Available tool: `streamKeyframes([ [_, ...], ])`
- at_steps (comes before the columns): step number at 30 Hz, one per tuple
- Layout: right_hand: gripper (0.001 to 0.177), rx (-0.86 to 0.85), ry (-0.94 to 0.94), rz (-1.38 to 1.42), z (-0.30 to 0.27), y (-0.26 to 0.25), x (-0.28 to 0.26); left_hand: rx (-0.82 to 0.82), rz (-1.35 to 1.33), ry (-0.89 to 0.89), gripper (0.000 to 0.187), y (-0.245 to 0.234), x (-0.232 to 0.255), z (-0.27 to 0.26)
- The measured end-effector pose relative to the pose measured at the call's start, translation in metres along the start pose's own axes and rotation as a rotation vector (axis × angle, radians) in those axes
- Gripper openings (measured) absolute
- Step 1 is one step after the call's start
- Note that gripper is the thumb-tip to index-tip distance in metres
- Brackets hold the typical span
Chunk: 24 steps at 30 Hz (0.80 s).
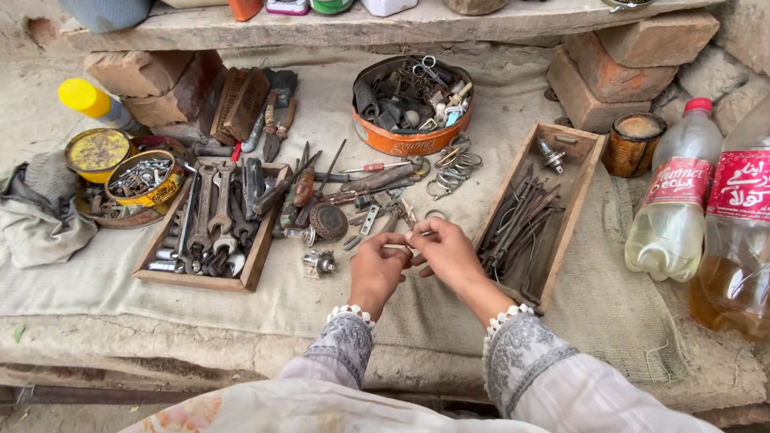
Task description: Organizing various metal tools, screws, and parts into different containers.
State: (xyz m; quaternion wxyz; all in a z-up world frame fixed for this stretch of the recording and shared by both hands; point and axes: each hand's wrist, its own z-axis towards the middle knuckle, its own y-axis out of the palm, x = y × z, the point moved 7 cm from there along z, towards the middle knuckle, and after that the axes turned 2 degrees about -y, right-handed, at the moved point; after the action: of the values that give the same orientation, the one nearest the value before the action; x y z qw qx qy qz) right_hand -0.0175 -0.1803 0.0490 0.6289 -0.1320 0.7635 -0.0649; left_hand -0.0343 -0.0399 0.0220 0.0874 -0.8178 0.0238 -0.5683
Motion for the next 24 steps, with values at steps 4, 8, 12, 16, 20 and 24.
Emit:
streamKeyframes([
  [4,0.02,0.045,-0.005,-0.038,0.002,0.003,0.006,-0.061,-0.038,-0.022,0.021,-0.007,-0.01,-0.005],
  [8,0.019,0.114,0.048,-0.026,0.004,0.015,-0.003,-0.078,-0.078,-0.07,0.018,-0.026,-0.01,-0.003],
  [12,0.02,0.1,0.071,0.018,0.017,0.049,-0.011,-0.096,-0.109,-0.119,0.019,-0.062,-0.017,0.006],
  [16,0.02,0.063,0.098,0.099,0.037,0.103,-0.022,-0.063,-0.089,-0.097,0.018,-0.124,-0.026,0.04],
  [20,0.017,0.089,0.177,0.16,0.057,0.172,-0.05,0.039,-0.209,-0.095,0.017,-0.213,-0.028,0.084],
  [24,0.019,0.072,0.206,0.143,0.083,0.259,-0.07,0.154,-0.267,-0.083,0.018,-0.314,-0.035,0.125],
])
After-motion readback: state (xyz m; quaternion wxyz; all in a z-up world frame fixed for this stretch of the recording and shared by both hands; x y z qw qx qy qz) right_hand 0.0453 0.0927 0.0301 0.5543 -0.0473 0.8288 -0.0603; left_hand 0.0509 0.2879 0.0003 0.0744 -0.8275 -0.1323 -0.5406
